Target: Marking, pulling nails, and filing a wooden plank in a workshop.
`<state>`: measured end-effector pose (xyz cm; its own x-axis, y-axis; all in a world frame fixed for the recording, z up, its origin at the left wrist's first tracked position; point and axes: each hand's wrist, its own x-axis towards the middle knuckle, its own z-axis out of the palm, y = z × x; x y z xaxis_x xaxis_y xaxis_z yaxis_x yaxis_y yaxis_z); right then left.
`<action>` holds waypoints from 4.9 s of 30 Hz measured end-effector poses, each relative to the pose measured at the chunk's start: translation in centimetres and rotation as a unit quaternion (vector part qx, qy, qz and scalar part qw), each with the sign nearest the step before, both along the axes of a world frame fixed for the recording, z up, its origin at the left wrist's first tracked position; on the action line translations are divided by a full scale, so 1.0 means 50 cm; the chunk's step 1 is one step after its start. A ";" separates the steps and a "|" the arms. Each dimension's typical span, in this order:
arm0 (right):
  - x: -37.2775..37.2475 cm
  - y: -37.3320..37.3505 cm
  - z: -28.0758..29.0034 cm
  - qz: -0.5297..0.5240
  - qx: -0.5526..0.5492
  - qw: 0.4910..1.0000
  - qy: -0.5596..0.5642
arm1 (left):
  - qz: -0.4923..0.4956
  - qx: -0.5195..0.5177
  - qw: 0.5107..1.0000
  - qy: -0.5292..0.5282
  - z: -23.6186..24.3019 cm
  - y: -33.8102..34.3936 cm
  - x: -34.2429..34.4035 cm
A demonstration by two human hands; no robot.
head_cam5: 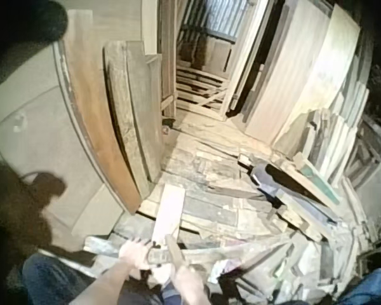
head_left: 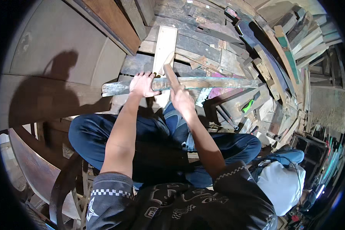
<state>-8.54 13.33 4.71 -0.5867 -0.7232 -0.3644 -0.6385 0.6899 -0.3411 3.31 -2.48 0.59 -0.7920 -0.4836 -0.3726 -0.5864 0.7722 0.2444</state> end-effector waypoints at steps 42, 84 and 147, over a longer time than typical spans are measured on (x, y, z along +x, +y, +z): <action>-0.005 -0.053 -0.010 -0.003 0.061 0.998 -0.033 | 0.010 -0.020 1.000 0.007 0.001 0.007 0.001; -0.151 0.210 0.006 -0.109 0.000 0.986 -0.122 | 0.065 -0.015 0.992 0.104 -0.016 0.009 -0.007; -0.149 0.221 -0.009 -0.060 -0.022 0.996 -0.054 | 0.117 0.055 0.970 0.204 -0.077 0.048 -0.107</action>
<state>-16.02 24.39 4.28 -0.6284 -0.6668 -0.4006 -0.5103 0.7421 -0.4346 -2.04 -0.08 -3.24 -0.7582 -0.6427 -0.1098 -0.5789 0.5861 0.5669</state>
